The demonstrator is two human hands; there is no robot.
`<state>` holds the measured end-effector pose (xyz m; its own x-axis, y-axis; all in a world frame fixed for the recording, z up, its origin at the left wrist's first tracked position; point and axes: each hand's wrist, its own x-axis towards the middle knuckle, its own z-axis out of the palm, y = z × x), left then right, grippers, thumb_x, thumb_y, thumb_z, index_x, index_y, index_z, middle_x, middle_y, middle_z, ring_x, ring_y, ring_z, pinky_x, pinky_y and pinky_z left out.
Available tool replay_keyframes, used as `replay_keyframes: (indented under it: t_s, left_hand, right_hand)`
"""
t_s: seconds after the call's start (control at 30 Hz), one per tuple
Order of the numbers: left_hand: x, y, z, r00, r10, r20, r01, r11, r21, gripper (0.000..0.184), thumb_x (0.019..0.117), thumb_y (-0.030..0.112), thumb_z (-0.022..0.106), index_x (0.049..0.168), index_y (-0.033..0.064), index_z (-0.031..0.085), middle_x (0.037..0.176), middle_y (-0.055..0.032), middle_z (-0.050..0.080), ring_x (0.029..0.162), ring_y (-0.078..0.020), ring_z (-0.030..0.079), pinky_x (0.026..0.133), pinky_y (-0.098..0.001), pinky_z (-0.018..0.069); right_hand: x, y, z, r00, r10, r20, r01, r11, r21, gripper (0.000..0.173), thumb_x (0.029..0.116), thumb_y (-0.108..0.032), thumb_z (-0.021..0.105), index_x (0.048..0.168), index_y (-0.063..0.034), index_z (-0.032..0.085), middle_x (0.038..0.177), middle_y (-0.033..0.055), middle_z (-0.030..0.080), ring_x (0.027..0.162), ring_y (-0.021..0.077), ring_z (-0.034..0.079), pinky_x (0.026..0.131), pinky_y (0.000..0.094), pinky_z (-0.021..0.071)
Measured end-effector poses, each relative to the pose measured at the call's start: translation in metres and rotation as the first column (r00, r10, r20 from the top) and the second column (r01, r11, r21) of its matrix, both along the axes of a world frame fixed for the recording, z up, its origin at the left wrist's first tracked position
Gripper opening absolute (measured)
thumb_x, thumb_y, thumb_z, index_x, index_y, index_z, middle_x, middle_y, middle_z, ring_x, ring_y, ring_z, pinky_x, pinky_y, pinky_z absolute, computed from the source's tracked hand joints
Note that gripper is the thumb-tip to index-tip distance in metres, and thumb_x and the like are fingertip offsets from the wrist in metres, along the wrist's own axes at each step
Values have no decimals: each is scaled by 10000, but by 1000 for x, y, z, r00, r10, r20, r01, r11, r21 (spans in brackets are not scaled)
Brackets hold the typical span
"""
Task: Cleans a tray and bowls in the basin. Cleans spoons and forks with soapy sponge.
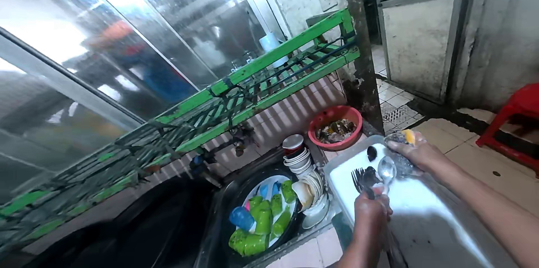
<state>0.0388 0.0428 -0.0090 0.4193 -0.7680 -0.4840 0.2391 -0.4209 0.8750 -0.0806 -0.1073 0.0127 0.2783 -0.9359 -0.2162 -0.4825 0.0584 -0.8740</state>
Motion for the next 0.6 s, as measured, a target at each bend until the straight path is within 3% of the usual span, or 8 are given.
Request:
replay_keyframes:
  t_s: [0.13, 0.23, 0.33, 0.37, 0.43, 0.5, 0.6]
  left_hand:
    - [0, 6, 13, 991, -65, -113, 57, 996, -74, 260, 979, -10, 622, 1237, -38, 625, 827, -79, 636, 577, -108, 574, 541, -242, 517]
    - [7, 12, 19, 987, -113, -117, 111, 994, -24, 202, 1022, 103, 616, 1187, -14, 618, 820, -69, 641, 576, -108, 590, 545, -244, 532]
    - [9, 9, 19, 982, -63, -178, 63, 998, -7, 181, 1048, 132, 579, 1158, -12, 594, 775, -64, 614, 547, -106, 564, 517, -240, 513]
    - [7, 6, 19, 980, -47, -191, 46, 999, -9, 177, 1052, 135, 575, 1151, -11, 590, 758, -58, 599, 527, -98, 545, 497, -229, 498]
    - [2, -1, 24, 982, -18, -187, 17, 1000, -10, 194, 1054, 144, 579, 1167, -14, 581, 707, -43, 567, 495, -86, 524, 468, -211, 480]
    - [1, -7, 29, 988, -15, -154, 14, 1000, -5, 208, 1053, 150, 585, 1183, -11, 564, 663, -26, 542, 496, -81, 526, 475, -211, 478]
    - [10, -2, 21, 990, -48, -130, 43, 998, -43, 203, 1040, 126, 598, 1189, -12, 596, 661, -13, 540, 498, -74, 523, 480, -208, 475]
  right_hand:
    - [-5, 17, 5, 981, 194, -33, -192, 980, 56, 568, 950, -346, 740, 1422, -102, 540, 1296, 221, 625, 1183, 374, 614, 1021, 584, 471]
    - [-18, 15, 23, 991, 45, 129, -45, 999, -5, 440, 985, -222, 697, 1376, -59, 577, 1175, 240, 670, 1041, 381, 660, 924, 605, 507]
    - [-28, 12, 35, 914, -121, 386, 77, 989, 126, 367, 1015, -166, 627, 1361, -87, 534, 981, 147, 665, 784, 225, 657, 696, 421, 563]
    - [-25, 19, 33, 902, -151, 406, 93, 983, 159, 368, 1015, -169, 620, 1361, -86, 528, 957, 136, 659, 757, 208, 655, 671, 398, 569]
    - [-12, 37, 19, 947, -108, 304, 58, 984, 167, 461, 1000, -205, 670, 1395, -36, 504, 1093, 221, 657, 925, 312, 669, 824, 512, 557]
    - [3, 53, 3, 980, 21, 199, -41, 995, 96, 514, 957, -244, 731, 1393, -49, 540, 1216, 214, 652, 1096, 323, 656, 968, 538, 524]
    - [-4, 43, 18, 989, 115, 90, -122, 990, 76, 501, 981, -246, 706, 1420, -74, 536, 1251, 232, 641, 1128, 367, 639, 979, 584, 495]
